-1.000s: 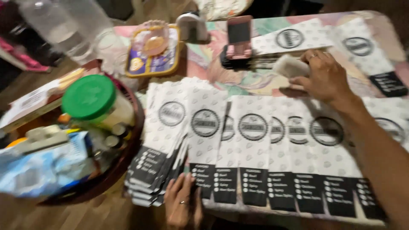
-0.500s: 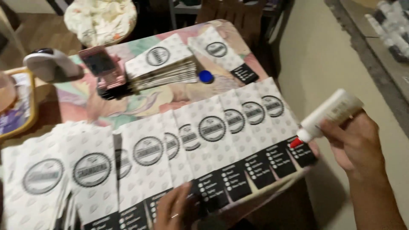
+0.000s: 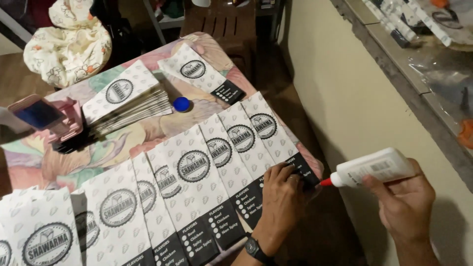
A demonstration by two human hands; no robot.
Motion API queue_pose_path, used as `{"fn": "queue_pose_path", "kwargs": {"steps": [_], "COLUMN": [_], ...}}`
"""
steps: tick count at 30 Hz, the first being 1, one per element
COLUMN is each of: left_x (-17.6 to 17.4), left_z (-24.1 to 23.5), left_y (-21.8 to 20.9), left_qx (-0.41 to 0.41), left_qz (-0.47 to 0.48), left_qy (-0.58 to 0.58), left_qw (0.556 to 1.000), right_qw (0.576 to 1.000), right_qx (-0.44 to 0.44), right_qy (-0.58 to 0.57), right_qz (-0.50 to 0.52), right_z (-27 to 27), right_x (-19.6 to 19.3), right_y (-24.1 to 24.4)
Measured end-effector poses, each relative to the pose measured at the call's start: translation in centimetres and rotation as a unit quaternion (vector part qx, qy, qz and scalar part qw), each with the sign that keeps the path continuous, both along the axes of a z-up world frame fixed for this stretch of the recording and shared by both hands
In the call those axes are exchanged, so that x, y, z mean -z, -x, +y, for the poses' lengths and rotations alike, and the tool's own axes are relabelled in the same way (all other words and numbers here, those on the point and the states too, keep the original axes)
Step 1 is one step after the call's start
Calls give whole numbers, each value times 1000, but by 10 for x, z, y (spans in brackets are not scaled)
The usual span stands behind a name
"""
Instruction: Organizing and applying glue to paper food sleeves on a table.
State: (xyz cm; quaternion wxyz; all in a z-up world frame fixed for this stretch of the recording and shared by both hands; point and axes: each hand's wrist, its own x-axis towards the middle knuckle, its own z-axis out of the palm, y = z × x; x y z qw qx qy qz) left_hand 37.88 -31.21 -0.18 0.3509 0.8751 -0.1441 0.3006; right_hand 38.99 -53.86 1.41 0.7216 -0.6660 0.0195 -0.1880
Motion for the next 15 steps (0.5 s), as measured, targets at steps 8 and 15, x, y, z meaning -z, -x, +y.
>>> {"fn": "queue_pose_path", "kwargs": {"steps": [8,15], "left_x": [-4,-1], "left_z": [7,9], "left_y": [8,9], "left_qx": [43,45], "left_qz": [118,143], "left_qy": [20,5], "left_qw": [992,989], "right_qw": [997,993], "right_qx": [-14,-11], "right_qy": [50,92], "right_qz": [52,70], "right_z": [16,12], "right_x": [9,15], "right_y": [6,3]}}
